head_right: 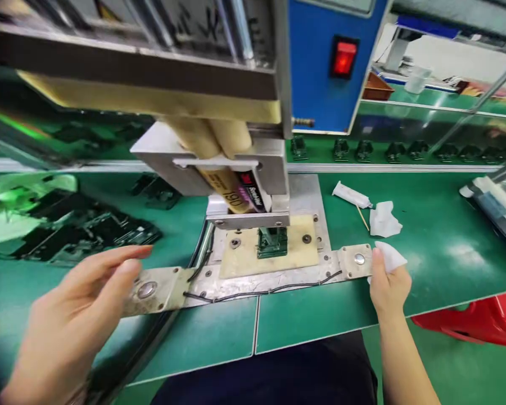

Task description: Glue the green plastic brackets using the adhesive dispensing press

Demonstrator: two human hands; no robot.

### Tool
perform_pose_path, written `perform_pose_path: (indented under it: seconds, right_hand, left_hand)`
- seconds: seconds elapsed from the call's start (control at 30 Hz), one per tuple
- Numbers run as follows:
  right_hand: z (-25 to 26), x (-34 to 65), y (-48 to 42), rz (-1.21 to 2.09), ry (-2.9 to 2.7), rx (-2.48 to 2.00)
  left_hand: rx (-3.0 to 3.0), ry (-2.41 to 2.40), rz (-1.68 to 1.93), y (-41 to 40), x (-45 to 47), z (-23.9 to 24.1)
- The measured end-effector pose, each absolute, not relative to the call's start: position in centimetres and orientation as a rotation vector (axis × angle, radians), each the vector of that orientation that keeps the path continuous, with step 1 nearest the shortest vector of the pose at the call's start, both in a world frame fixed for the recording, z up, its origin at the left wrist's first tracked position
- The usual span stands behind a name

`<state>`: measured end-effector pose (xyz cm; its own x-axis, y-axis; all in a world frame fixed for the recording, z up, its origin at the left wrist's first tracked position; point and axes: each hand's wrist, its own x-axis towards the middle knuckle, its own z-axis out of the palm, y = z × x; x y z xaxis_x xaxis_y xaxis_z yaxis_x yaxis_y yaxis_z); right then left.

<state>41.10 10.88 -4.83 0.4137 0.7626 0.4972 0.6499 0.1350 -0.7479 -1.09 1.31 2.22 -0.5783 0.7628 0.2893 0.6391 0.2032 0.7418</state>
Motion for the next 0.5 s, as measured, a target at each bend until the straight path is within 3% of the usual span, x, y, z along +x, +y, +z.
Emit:
perform_pose_path:
  seconds: [0.17,0.5]
  right_hand:
    - [-4.8,41.0,10.5,0.162,-1.235,-1.523]
    - [-3.7,39.9,10.7,0.065,-1.188,-1.466]
  left_hand:
    - [0.848,2.047,1.200,1.6,-0.4,1.1]
    - [1.016,2.133,1.175,1.0,-1.0,0.5]
